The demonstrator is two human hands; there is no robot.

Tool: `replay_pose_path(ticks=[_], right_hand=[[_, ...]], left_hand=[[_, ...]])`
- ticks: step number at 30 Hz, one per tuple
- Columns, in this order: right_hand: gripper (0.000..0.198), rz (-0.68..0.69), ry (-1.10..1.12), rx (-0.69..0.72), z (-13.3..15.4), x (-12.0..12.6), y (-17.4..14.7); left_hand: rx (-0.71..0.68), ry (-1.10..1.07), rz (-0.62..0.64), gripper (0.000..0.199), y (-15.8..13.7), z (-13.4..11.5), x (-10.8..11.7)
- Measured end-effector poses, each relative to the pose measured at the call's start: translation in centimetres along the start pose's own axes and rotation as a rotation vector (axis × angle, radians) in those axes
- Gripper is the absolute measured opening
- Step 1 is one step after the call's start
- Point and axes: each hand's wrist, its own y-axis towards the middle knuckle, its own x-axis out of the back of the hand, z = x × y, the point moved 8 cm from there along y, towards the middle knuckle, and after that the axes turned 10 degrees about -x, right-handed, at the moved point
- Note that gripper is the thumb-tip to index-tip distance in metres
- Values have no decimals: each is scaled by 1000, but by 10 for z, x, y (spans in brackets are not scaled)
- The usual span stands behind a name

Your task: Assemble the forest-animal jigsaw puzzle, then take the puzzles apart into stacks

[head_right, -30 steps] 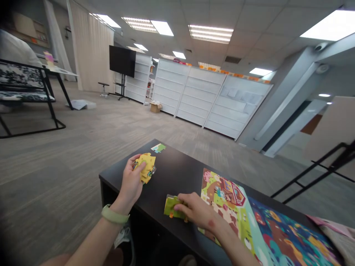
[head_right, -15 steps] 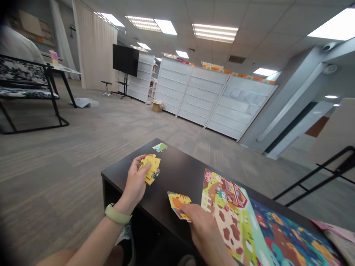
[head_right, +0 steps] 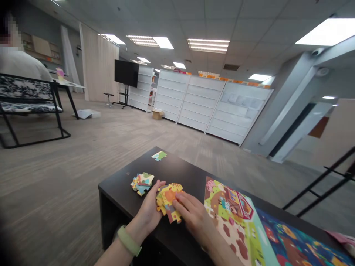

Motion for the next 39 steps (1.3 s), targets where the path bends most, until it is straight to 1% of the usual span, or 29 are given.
replay_pose_path(ticks=[2,4,5,9,11,14,16,18,20,22,25,27,29,31,33,36,39], right_hand=[[41,11,-17,42,1,-10,-5],[49,-3,-9,9,-4,-17,-9],[55,-3,9,-33,-8,-21,-11],[83,92,177,-317,-32,-40,-20],[90,107,334,-475,-48,-44,-24],[84,39,628,-724,-75,-44,-30],[71,37,812,-874,-86,-48,-32],[60,46,954,-981,-90,-53,-31],[62,20,1076,-1064,-92,-56,-29],[62,-47,1225,-1108,-93,-59,-28],[62,-175,1410,-1116,-100,-65,-29],[63,-277,1413,-1125,-108,-68,-34],[62,-326,1396,-1133,-114,-71,-36],[57,-296,1421,-1135,-117,-76,-35],[51,-209,1464,-1130,-116,-79,-32],[45,-104,1501,-1126,-116,-78,-30],[39,-63,1509,-1131,-119,-73,-33]], left_hand=[[-49,47,43,50,-1,-4,-2],[-96,92,80,57,-1,-4,-3],[-119,106,81,57,0,-4,-3],[-217,196,34,53,5,-3,3],[-273,258,34,52,6,-6,4],[-313,312,96,51,5,-7,-1],[-310,324,162,52,4,-5,-8],[-306,338,219,54,3,-1,-15],[-296,360,258,55,2,5,-20],[-293,394,284,55,2,11,-24],[-296,434,300,56,3,20,-26],[-298,430,286,57,3,22,-25],[-289,403,254,59,4,23,-23],[-252,365,224,61,3,23,-23],[-184,331,213,63,1,24,-24],[-79,291,210,65,-4,26,-28],[-2,260,202,64,-7,30,-28]])
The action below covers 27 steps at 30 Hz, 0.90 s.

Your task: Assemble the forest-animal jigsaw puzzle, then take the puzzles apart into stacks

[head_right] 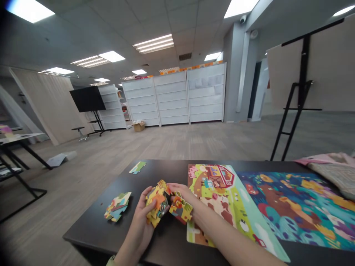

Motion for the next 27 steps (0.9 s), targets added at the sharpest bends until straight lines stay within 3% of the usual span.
replay_pose_path(ticks=[6,11,14,20,24,27], right_hand=[[43,-69,-44,32,9,14,3],[41,-129,-176,109,7,1,0],[36,-205,-240,202,9,-2,-3],[40,-456,-309,302,27,29,-8],[45,-620,-339,396,55,55,-21],[44,-633,-380,444,73,56,-34]], left_hand=[[-59,-21,-85,69,5,2,8],[-82,14,-100,66,11,8,10],[-169,107,-67,69,14,8,10],[-212,170,-98,67,10,4,14],[-221,211,-76,65,6,0,12],[-218,195,-89,64,5,0,11]])
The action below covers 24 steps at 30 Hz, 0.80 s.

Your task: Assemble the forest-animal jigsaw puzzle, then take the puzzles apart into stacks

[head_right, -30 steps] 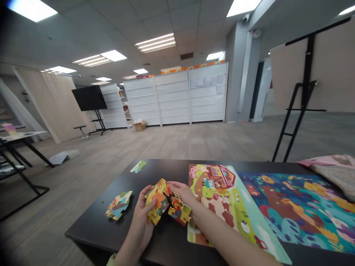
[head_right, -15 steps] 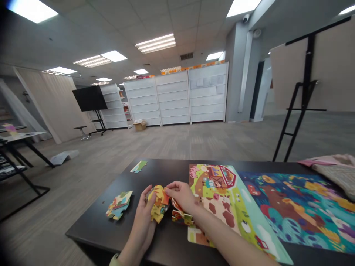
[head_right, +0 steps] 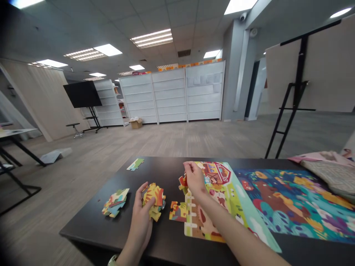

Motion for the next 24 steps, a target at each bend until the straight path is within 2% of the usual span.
replay_pose_path(ticks=[3,5,7,10,12,14,16,19,21,23,24], right_hand=[[31,186,-195,129,17,-17,-26],[22,316,-549,315,21,-42,-60],[21,290,-903,431,14,-58,-88],[23,237,-1116,453,1,-71,-109],[23,255,-1079,417,-3,-72,-108],[32,286,-944,347,-2,-68,-97],[47,282,-717,258,5,-60,-81],[56,180,-355,112,18,-49,-58],[55,155,-280,122,30,-59,-55],[51,225,-343,219,41,-88,-62],[48,294,-383,261,43,-107,-68]], left_hand=[[-11,-25,-23,60,-2,-4,0],[-33,-53,-70,58,-3,-9,5],[-41,-91,-140,58,-5,-14,12],[-39,-121,-208,60,-7,-19,24],[-36,-127,-216,60,-7,-22,29],[-25,-137,-200,61,-5,-22,30],[29,-166,-157,61,-4,-17,25],[180,-282,-83,58,-8,0,10],[219,-390,-71,52,-11,9,-1],[181,-470,-102,51,-10,13,-6],[119,-491,-117,54,-7,11,-5]])
